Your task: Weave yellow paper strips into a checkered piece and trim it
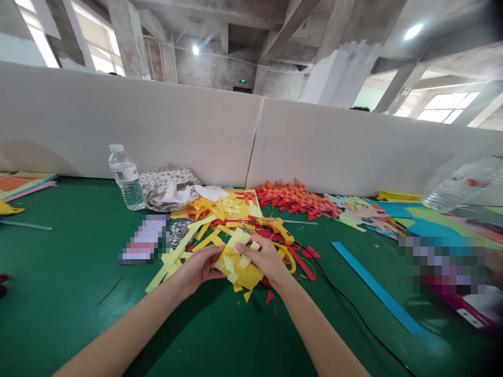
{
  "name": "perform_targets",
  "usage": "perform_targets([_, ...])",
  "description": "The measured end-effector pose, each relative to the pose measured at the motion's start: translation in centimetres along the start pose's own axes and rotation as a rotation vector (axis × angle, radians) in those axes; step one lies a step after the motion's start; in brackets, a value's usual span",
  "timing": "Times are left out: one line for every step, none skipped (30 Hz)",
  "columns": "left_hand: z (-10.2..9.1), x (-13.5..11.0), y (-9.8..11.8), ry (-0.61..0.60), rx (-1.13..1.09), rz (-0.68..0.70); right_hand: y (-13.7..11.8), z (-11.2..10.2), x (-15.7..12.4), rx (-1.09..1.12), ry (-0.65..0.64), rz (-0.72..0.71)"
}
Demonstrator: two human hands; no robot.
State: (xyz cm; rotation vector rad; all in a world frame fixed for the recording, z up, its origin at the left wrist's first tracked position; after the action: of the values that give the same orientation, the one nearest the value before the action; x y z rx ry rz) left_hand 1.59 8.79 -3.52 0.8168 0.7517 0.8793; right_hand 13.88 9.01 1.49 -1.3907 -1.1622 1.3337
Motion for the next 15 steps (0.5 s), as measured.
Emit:
perform_targets([-0.1,0.01,0.04,0.013,0.004,0.005,-0.01,-0.12,0.03,-0.021,0.007,-0.006])
perform_targets([-0.14,0.02,0.1,0.021,0.011,0.01,-0.02,-0.14,0.04,-0.037,0.006,-0.01])
perform_targets([-0.13,0.03,0.16,0.021,0.021,0.016,0.0,-0.06,0.04,-0.045,-0.005,-0.011])
perform_targets([-0.09,0.05,0.21,0.018,0.033,0.022,0.05,0.1,0.03,-0.045,-0.022,-0.007])
perform_targets([-0.08,0.08,0.24,0.016,0.044,0.026,0.13,0.26,0.02,-0.042,-0.038,-0.001])
perform_targets([-0.11,0.11,0.23,0.016,0.052,0.027,0.22,0.38,0.01,-0.037,-0.048,0.005])
perform_targets([-0.17,0.16,0.2,0.017,0.056,0.027,0.29,0.44,0.01,-0.029,-0.053,0.01])
perform_targets([-0.23,0.22,0.14,0.018,0.057,0.025,0.31,0.42,0.02,-0.019,-0.049,0.011])
perform_targets([-0.33,0.28,0.09,0.02,0.054,0.024,0.24,0.32,0.03,-0.008,-0.037,0.004])
perform_targets([-0.44,0.33,0.08,0.025,0.048,0.027,0.12,0.19,0.04,-0.001,-0.023,-0.005])
perform_targets([-0.57,0.39,0.1,0.03,0.042,0.032,-0.02,0.08,0.05,0.0,-0.01,-0.014])
perform_targets([-0.7,0.43,0.14,0.035,0.037,0.037,-0.17,0.0,0.06,-0.003,-0.002,-0.022])
perform_targets([-0.85,0.47,0.19,0.043,0.037,0.042,-0.31,-0.01,0.07,-0.01,0.0,-0.029])
perform_targets([-0.98,0.49,0.25,0.049,0.039,0.046,-0.42,0.04,0.08,-0.017,-0.005,-0.034])
perform_targets([-1.06,0.51,0.34,0.053,0.045,0.053,-0.5,0.13,0.09,-0.022,-0.015,-0.036])
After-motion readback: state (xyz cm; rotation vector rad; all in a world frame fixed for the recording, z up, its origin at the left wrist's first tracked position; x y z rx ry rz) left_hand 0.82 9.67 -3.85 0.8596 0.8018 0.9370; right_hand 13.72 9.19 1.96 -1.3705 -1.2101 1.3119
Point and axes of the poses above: each hand's wrist, its own x-axis towards the middle knuckle, its own z-axis out of the palm, y = z × x, the point moved 10 cm from there along x, towards the middle knuckle, and after that the axes turned 9 degrees about z, right-handed, at the moved point
